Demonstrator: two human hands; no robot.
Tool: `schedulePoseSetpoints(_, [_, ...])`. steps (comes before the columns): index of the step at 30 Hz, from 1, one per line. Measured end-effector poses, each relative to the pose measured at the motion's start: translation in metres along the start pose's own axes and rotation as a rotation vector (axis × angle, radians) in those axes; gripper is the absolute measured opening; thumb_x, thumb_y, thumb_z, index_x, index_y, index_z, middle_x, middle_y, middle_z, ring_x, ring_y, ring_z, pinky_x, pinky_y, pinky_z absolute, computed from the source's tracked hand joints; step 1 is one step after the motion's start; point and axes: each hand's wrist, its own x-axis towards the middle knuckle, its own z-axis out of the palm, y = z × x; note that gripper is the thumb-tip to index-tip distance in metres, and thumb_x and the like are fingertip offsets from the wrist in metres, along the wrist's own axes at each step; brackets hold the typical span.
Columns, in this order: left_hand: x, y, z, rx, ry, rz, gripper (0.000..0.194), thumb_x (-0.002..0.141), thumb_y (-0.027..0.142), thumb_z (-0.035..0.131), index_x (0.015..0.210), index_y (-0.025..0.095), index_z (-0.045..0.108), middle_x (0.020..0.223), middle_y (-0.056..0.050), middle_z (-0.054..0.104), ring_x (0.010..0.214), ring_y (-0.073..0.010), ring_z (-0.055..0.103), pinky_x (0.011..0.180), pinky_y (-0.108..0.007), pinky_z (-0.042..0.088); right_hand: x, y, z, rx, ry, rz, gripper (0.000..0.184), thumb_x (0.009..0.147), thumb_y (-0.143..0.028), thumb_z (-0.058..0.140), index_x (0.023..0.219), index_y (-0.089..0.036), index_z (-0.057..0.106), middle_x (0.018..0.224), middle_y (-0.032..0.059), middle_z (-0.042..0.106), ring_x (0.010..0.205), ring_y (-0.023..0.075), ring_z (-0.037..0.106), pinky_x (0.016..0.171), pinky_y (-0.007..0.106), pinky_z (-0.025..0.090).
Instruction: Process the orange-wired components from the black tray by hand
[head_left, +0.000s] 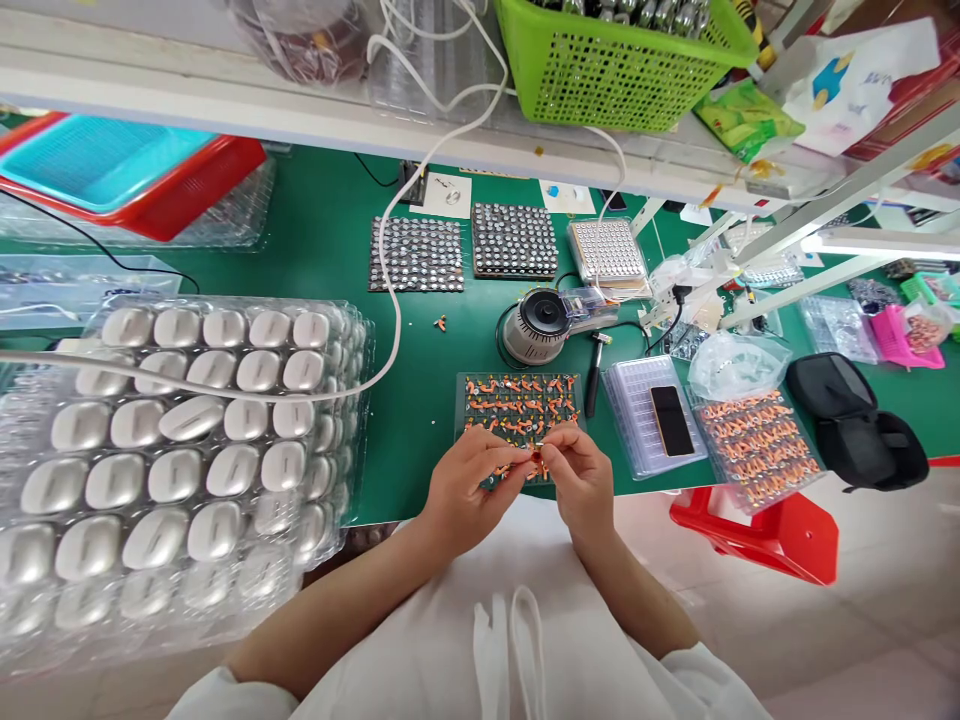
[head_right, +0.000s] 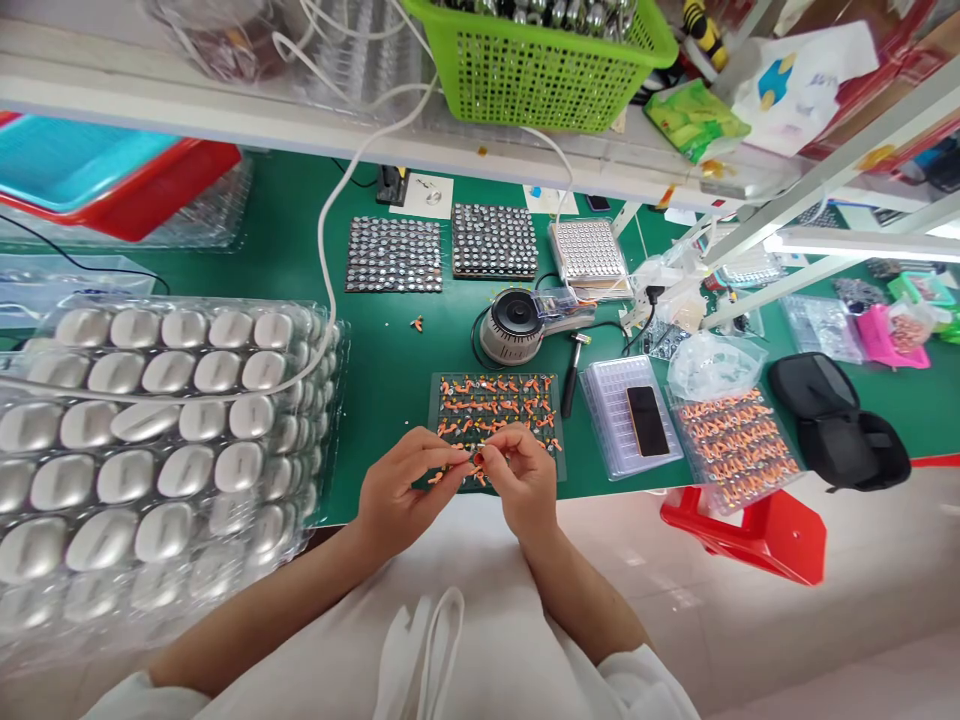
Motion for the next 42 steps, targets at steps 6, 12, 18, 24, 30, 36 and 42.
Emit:
schedulePoseSetpoints(6, [0.000,0.000,0.004,-0.057,0.019,-0.107,0.011,0.081,0.018,0.065,0.090,0.022,0.070,0.075,-0.003,0.069,0.068,-0.0136,0.060,0.065,-0.028,0.050,-0.002,-0.001,0.004,-0.031,-0.004,-0.043,0.008,0.082,-0.028,0.061,0.076,-0.023,0.060,0.074,0.0004,0.053,0.070,0.0153,0.050,0.062,0.028,0.042])
schedulePoseSetpoints(12, [0.002,-0.002,0.000,-0.201,-0.048,-0.259,0.004,0.081,0.022,0.066,0.083,0.020,0.069,0.076,-0.003,0.069,0.072,-0.0146,0.061,0.067,-0.028,0.050,-0.005,-0.002,0.003,-0.050,-0.052,-0.062,0.004,0.084,-0.025,0.061,0.081,-0.023,0.063,0.077,0.0016,0.054,0.071,0.0157,0.051,0.062,0.029,0.042])
schedulePoseSetpoints(18, [0.006,-0.012,-0.008,-0.313,-0.185,-0.313,0.010,0.082,0.029,0.064,0.079,0.019,0.063,0.072,-0.003,0.065,0.068,-0.0146,0.057,0.067,-0.029,0.047,-0.005,0.000,-0.001,-0.122,-0.132,-0.119,0.006,0.083,-0.025,0.064,0.087,-0.025,0.067,0.083,0.0036,0.059,0.079,0.0183,0.055,0.068,0.032,0.046])
schedulePoseSetpoints(24, [0.015,-0.014,-0.021,-0.396,-0.406,-0.307,0.013,0.088,0.028,0.054,0.080,0.019,0.060,0.073,-0.003,0.062,0.071,-0.0149,0.057,0.068,-0.029,0.046,-0.004,0.002,-0.007,-0.048,-0.266,0.013,0.013,0.080,-0.028,0.068,0.093,-0.026,0.069,0.083,0.0029,0.060,0.074,0.0172,0.057,0.066,0.032,0.048])
schedulePoseSetpoints(30, [0.017,-0.021,-0.024,-0.761,-0.679,-0.533,0.020,0.082,0.037,0.063,0.075,0.018,0.060,0.071,-0.002,0.062,0.065,-0.0149,0.061,0.067,-0.030,0.049,0.003,0.007,-0.011,0.254,-0.483,0.294,0.039,0.067,-0.029,0.080,0.100,-0.024,0.059,0.079,-0.0010,0.060,0.069,0.0142,0.058,0.064,0.030,0.051])
schedulePoseSetpoints(36, [0.008,-0.027,-0.011,-0.980,-0.626,-0.773,0.020,0.070,0.033,0.076,0.079,0.018,0.066,0.070,-0.001,0.065,0.061,-0.0141,0.062,0.062,-0.029,0.051,0.009,0.019,-0.016,0.384,-0.602,0.469,0.055,0.061,-0.027,0.084,0.106,-0.023,0.054,0.083,-0.0020,0.058,0.070,0.0120,0.056,0.061,0.027,0.052])
schedulePoseSetpoints(42, [-0.006,-0.039,0.008,-0.600,-0.556,-0.603,0.018,0.081,0.033,0.063,0.086,0.019,0.073,0.076,-0.004,0.067,0.072,-0.0157,0.062,0.067,-0.028,0.051,0.000,0.056,-0.024,0.330,-0.394,0.472,0.051,0.063,-0.034,0.082,0.105,-0.020,0.056,0.080,-0.0021,0.059,0.069,0.0116,0.056,0.059,0.023,0.049])
